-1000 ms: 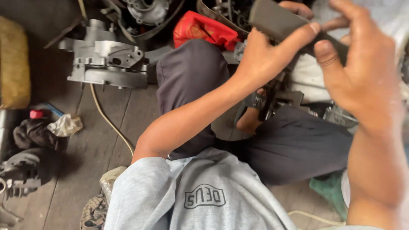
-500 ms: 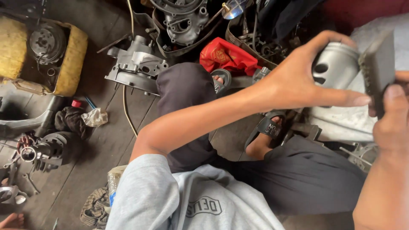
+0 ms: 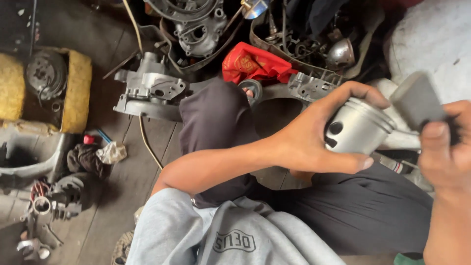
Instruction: Cleaning and sanding a motorcycle piston using an abrasive block and a flat bar to remove carbon deposits and smooth the surface.
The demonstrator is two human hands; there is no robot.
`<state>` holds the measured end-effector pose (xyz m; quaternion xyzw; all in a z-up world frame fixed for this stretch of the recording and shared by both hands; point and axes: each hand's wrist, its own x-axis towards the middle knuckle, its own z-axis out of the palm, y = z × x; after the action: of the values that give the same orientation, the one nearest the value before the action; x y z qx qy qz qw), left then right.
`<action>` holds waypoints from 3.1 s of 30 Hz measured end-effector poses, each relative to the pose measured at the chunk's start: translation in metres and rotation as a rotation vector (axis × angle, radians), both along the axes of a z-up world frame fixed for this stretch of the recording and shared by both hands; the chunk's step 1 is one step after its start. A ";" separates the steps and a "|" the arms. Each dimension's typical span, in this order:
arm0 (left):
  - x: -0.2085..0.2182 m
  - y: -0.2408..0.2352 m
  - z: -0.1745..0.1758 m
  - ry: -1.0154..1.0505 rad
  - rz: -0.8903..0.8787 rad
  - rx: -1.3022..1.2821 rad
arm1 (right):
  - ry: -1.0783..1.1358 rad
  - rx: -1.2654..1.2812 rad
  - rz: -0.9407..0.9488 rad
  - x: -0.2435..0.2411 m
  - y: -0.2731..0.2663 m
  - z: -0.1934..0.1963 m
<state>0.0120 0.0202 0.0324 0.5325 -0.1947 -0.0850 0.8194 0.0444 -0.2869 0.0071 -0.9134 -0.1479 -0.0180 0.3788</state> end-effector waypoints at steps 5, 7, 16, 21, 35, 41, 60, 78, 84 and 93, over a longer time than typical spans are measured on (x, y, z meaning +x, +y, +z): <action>-0.007 0.007 0.006 -0.046 0.001 0.048 | -0.035 -0.095 -0.008 -0.012 0.023 0.019; -0.009 0.007 0.005 -0.029 0.017 0.013 | 0.016 0.167 -0.045 -0.011 0.015 0.008; 0.001 -0.003 -0.008 0.574 -0.098 -0.547 | -0.283 -0.208 0.096 -0.018 0.058 0.033; 0.004 -0.005 -0.011 0.410 0.043 -0.354 | -0.325 -0.183 0.229 -0.024 0.072 0.045; 0.002 0.004 0.002 0.329 0.036 -0.213 | -0.411 -0.174 0.300 -0.022 0.084 0.053; -0.002 0.009 0.004 0.376 -0.088 -0.376 | -0.367 -0.189 0.035 -0.006 0.064 0.042; -0.005 0.016 0.016 -0.117 0.095 0.542 | -0.195 0.033 0.319 -0.005 0.086 0.052; -0.003 0.016 0.016 -0.074 0.129 0.419 | -0.550 -0.009 0.351 -0.007 0.091 0.049; -0.004 0.015 0.012 -0.088 0.169 0.467 | -0.626 -0.071 0.303 -0.008 0.081 0.045; -0.003 0.016 0.014 -0.109 0.130 0.436 | -0.607 -0.085 0.302 -0.012 0.086 0.049</action>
<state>0.0090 0.0365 0.0467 0.7122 -0.1811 -0.0432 0.6768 0.0324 -0.2005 0.0558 -0.8490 -0.3883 -0.2267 0.2776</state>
